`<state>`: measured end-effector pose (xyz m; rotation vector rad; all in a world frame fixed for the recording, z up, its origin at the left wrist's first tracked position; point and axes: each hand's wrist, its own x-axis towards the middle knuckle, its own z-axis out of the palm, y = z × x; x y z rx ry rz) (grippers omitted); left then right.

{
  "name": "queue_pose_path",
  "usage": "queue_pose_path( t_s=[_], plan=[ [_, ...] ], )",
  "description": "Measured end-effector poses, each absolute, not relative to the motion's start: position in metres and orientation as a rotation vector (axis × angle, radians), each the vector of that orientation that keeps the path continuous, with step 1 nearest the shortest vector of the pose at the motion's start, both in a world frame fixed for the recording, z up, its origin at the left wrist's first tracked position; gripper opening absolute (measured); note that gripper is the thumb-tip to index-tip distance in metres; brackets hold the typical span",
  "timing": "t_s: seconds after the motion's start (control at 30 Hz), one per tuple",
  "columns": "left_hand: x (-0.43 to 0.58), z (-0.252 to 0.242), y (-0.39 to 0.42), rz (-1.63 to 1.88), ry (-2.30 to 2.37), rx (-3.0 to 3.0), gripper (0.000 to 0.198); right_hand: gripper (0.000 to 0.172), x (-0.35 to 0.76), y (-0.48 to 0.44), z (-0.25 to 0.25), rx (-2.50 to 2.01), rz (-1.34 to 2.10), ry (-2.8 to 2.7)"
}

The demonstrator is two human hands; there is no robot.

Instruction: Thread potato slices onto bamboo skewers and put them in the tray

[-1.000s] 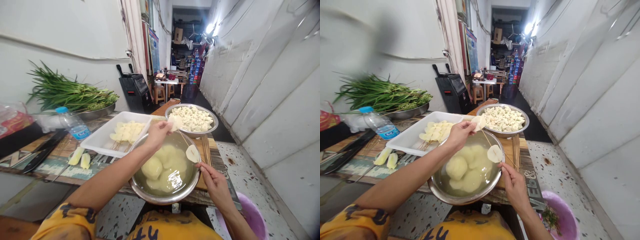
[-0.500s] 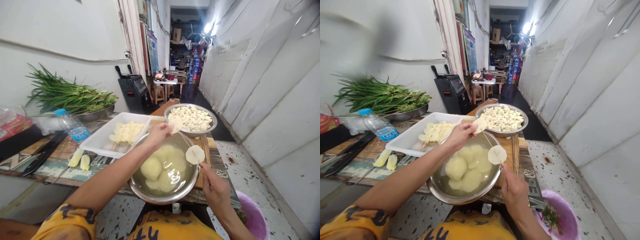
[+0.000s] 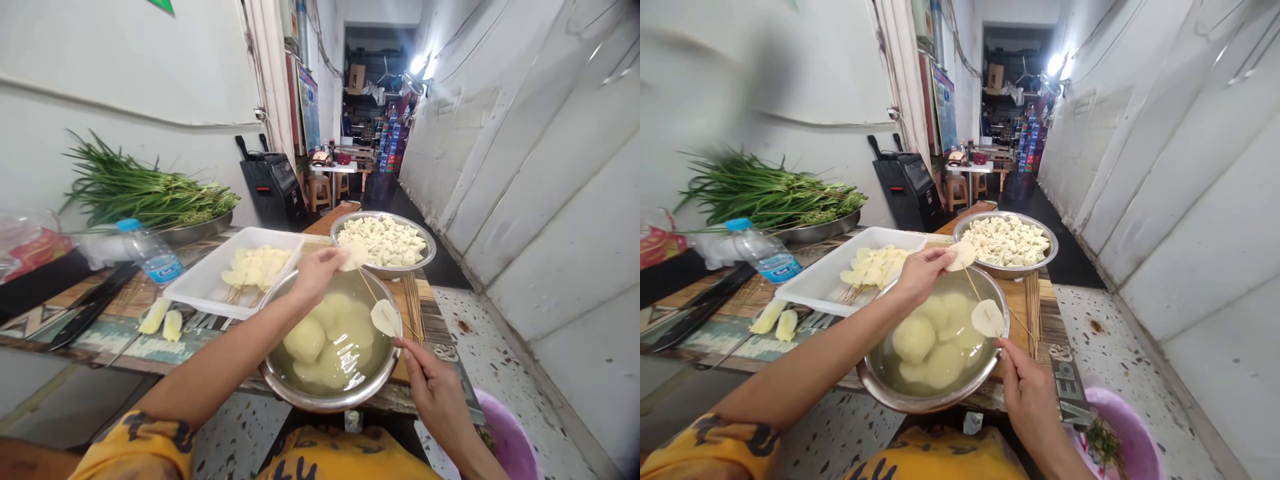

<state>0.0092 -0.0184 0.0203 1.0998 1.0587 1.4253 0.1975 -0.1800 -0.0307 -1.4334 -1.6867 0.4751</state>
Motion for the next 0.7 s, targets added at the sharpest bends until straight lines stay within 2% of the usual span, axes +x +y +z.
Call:
queue_pose_path(
  t_s=[0.33,0.7],
  plan=[
    [0.014,0.02,-0.029,1.385,1.026,1.175,0.023,0.028,0.191,-0.175,-0.018,-1.466,0.344,-1.652],
    [0.021,0.018,-0.039,1.294,0.977,1.237,0.021,0.026,0.186,-0.148,-0.04,-1.342,-0.082,-1.694]
  ],
)
